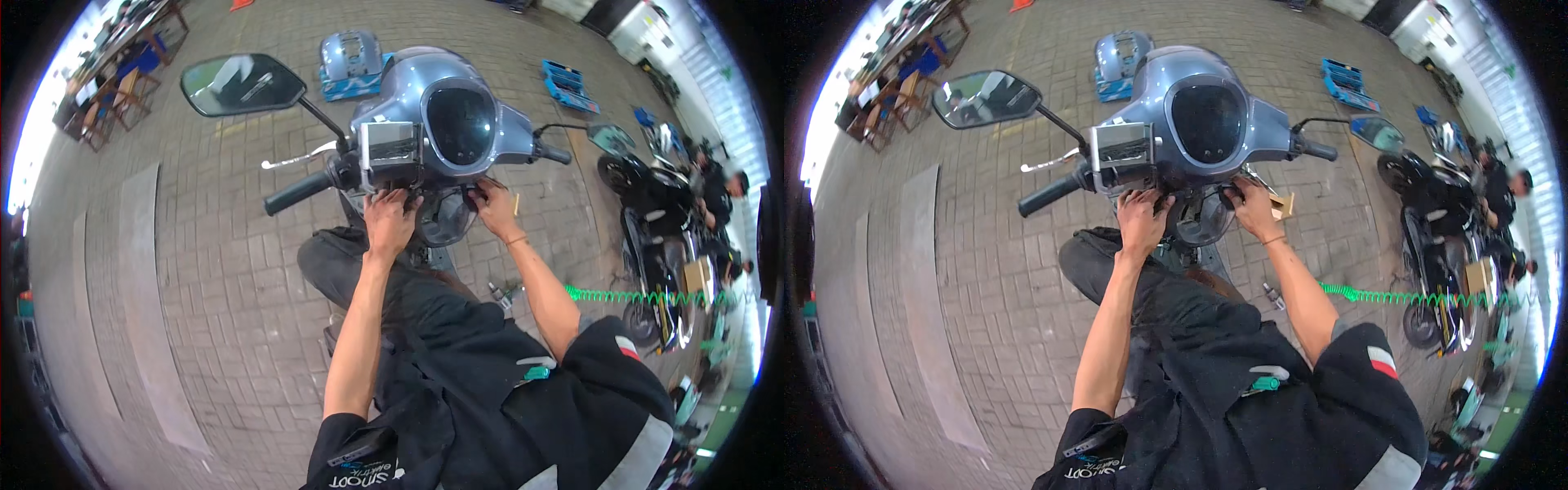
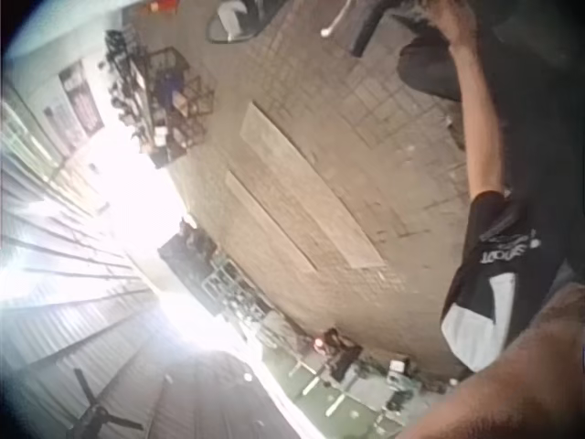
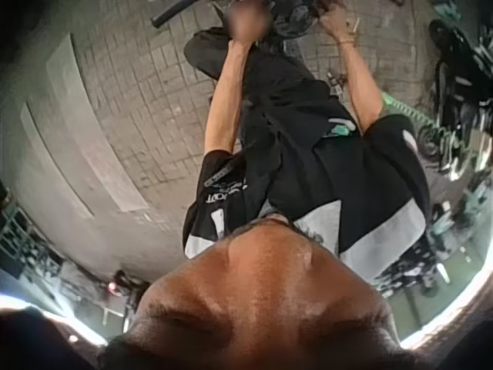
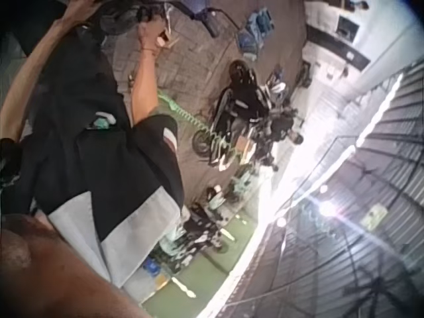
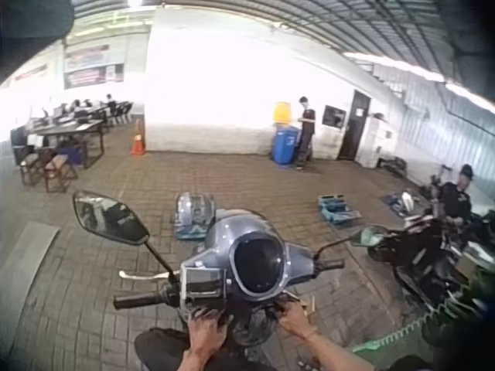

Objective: The person disassembles the front panels of a scooter by hand and using a screwdriver, handles internal electrical components and a metal bracket, and works on the frame's mounting points.

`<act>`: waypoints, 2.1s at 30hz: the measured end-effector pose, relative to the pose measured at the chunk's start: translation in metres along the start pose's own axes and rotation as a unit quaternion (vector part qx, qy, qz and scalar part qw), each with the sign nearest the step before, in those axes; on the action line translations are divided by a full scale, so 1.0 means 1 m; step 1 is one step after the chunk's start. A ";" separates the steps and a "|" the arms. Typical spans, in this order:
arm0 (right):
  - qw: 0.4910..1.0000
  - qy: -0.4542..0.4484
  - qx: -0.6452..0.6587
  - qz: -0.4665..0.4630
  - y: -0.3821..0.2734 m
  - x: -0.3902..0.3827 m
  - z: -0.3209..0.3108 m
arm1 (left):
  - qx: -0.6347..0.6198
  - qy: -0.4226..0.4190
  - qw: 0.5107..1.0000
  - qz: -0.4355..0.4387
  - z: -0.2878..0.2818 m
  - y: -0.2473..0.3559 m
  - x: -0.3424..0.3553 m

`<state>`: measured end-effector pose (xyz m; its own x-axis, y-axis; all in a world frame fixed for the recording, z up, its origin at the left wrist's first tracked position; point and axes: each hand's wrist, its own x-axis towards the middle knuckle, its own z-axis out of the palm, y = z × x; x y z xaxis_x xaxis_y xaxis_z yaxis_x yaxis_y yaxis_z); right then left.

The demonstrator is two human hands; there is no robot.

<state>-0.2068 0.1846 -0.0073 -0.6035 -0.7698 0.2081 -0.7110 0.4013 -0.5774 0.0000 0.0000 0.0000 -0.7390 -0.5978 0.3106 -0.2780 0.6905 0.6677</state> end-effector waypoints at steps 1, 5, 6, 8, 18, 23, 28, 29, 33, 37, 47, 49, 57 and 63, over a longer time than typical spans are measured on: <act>0.999 0.040 0.006 0.004 0.000 -0.008 0.000 | -0.002 0.043 0.999 -0.001 -0.001 0.007 -0.011; 0.988 0.147 0.035 0.028 -0.008 0.001 0.043 | 0.087 0.127 0.988 0.003 -0.005 0.000 -0.009; 0.992 0.125 0.000 0.036 -0.002 0.004 0.021 | 0.077 0.162 0.984 -0.022 0.015 0.011 -0.012; 0.990 0.132 0.015 0.050 0.005 0.001 0.027 | 0.100 0.159 0.982 -0.024 0.022 0.011 -0.016; 0.979 0.197 -0.015 0.045 0.014 0.040 0.028 | 0.145 0.272 0.947 -0.088 0.037 -0.006 0.020; 0.985 0.142 -0.004 0.103 -0.002 0.047 0.018 | 0.114 0.172 0.956 -0.208 0.028 -0.007 0.023; 0.973 0.180 -0.046 0.139 0.013 0.060 0.030 | 0.119 0.154 0.938 -0.288 0.031 -0.013 0.035; 0.973 0.180 -0.046 0.138 0.023 0.065 0.035 | 0.119 0.155 0.937 -0.288 0.032 -0.023 0.041; 0.965 0.260 -0.003 -0.028 0.048 0.078 0.048 | 0.088 0.209 0.941 -0.251 0.035 -0.039 0.053; 0.959 0.272 -0.048 -0.061 0.064 0.087 0.060 | 0.043 0.189 0.940 -0.279 0.034 -0.025 0.061; 0.971 0.205 -0.029 -0.116 0.111 0.131 0.083 | -0.010 0.129 0.955 -0.269 0.055 -0.113 0.109; 0.973 0.202 0.000 -0.109 0.115 0.131 0.078 | -0.033 0.112 0.959 -0.258 0.054 -0.121 0.101; 0.949 0.217 0.216 -0.069 0.098 0.078 0.091 | -0.075 0.093 0.975 -0.185 0.005 -0.145 0.027; 0.981 0.011 -0.070 0.182 0.151 -0.099 0.153 | 0.160 0.177 0.956 -0.171 -0.120 -0.112 -0.102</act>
<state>-0.1991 0.2448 -0.2359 -0.8336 -0.5517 0.0266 -0.4881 0.7134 -0.5029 0.1798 -0.0652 -0.0248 -0.3325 -0.8722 0.3587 -0.6816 0.4851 0.5479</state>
